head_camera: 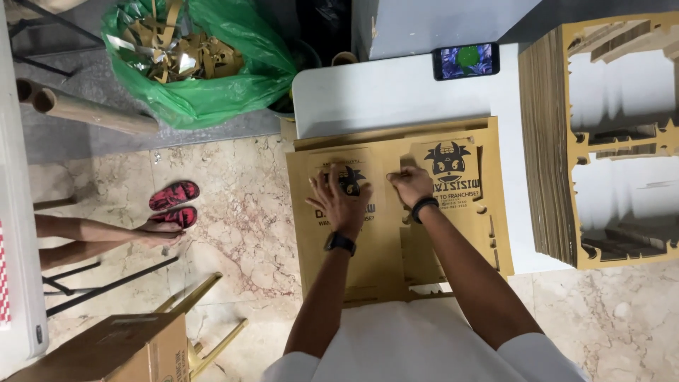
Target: Folding flat cardboard sheets and assembling them into a larger packaging structure.
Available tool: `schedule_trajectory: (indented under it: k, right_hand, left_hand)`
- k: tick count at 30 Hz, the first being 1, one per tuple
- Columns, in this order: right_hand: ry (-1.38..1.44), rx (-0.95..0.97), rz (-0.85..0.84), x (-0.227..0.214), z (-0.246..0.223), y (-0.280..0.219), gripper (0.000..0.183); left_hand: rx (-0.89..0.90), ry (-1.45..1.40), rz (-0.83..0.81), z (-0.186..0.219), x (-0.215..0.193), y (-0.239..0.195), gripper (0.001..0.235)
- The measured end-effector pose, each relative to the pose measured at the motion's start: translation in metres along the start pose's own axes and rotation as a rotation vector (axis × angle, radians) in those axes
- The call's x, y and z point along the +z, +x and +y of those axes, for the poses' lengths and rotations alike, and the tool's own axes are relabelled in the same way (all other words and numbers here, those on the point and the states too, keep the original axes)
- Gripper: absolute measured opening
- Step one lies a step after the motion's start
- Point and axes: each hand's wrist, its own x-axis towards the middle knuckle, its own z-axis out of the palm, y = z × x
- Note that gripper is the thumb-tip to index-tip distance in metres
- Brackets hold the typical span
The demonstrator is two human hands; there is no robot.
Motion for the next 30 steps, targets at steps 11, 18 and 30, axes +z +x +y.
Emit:
schedule_trajectory:
  k: [11, 18, 30]
  right_hand:
    - [-0.105, 0.000, 0.032, 0.016, 0.008, 0.013, 0.034]
    - [-0.099, -0.050, 0.083, 0.020, 0.005, -0.009, 0.024]
    - [0.276, -0.203, -0.177, -0.027, -0.018, -0.052, 0.033]
  left_hand:
    - [-0.303, 0.119, -0.290, 0.035, 0.026, 0.021, 0.119]
    - [-0.321, 0.094, -0.317, 0.051, 0.011, 0.022, 0.114]
    - [-0.196, 0.165, -0.390, 0.008, 0.034, 0.023, 0.117]
